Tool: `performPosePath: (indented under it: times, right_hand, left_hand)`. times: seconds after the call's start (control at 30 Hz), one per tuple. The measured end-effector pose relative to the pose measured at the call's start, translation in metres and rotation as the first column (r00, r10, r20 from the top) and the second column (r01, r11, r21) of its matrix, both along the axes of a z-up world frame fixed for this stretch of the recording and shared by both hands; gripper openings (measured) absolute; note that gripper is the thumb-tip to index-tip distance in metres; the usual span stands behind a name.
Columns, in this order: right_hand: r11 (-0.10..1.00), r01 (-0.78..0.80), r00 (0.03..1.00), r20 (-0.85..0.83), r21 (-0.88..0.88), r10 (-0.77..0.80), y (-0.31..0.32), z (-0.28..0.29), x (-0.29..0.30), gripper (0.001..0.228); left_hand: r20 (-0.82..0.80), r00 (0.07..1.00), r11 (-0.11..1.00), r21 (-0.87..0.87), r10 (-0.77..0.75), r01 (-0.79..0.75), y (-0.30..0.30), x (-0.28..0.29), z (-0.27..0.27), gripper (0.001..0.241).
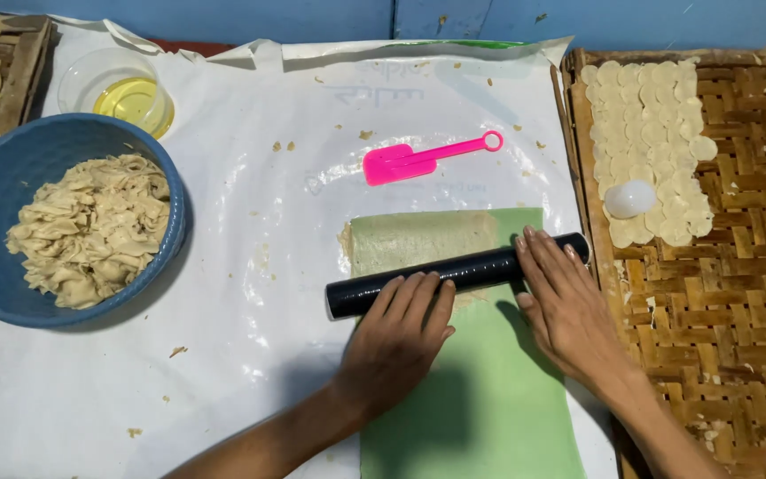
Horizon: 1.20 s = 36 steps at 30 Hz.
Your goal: Flattening small pieces of dough on a mat using a rolling pin and arranging them for drying.
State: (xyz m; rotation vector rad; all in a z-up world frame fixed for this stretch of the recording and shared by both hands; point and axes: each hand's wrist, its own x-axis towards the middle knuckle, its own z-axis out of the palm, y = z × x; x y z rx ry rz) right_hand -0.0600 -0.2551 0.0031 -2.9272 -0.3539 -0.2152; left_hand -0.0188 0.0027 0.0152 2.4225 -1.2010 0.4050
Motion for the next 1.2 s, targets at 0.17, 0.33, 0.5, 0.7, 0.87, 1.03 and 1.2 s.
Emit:
performPosePath:
  times: [0.17, 0.33, 0.5, 0.7, 0.87, 1.03, 1.2]
  right_hand:
    - [0.997, 0.000, 0.984, 0.179, 0.080, -0.014, -0.010, -0.005, 0.007, 0.044]
    - [0.996, -0.037, 0.961, 0.277, 0.084, 0.013, -0.001, 0.004, 0.043, 0.040]
    - [0.996, -0.085, 0.979, 0.183, -0.039, 0.091, 0.013, -0.016, 0.082, 0.041]
    - [0.980, -0.141, 0.990, -0.033, -0.138, 0.137, 0.013, -0.009, 0.145, 0.051]
    - [0.984, -0.146, 0.988, -0.060, -0.098, 0.141, 0.020, -0.003, 0.152, 0.055]
    - [0.983, -0.150, 0.986, 0.063, -0.103, 0.157, 0.010, -0.012, 0.094, 0.058]
    - [0.988, -0.145, 0.988, -0.058, -0.044, 0.142, -0.017, -0.012, 0.011, 0.063]
  left_hand:
    - [0.133, 0.990, 0.999, 0.029, 0.037, -0.041, -0.008, 0.019, -0.037, 0.044]
    - [0.259, 0.964, 0.998, -0.018, 0.057, -0.054, -0.009, 0.030, -0.040, 0.044]
    - [0.149, 0.979, 0.990, 0.003, 0.139, -0.141, -0.005, 0.046, -0.048, 0.044]
    - [-0.194, 0.950, 0.969, 0.072, 0.246, -0.237, -0.005, 0.073, -0.014, 0.068]
    - [-0.225, 0.924, 0.951, 0.105, 0.309, -0.292, -0.005, 0.075, -0.012, 0.080]
    - [-0.097, 0.960, 0.959, 0.139, 0.262, -0.247, -0.005, 0.023, -0.010, 0.090]
    - [-0.240, 0.967, 0.991, -0.121, -0.089, 0.061, 0.003, -0.038, -0.008, 0.070]
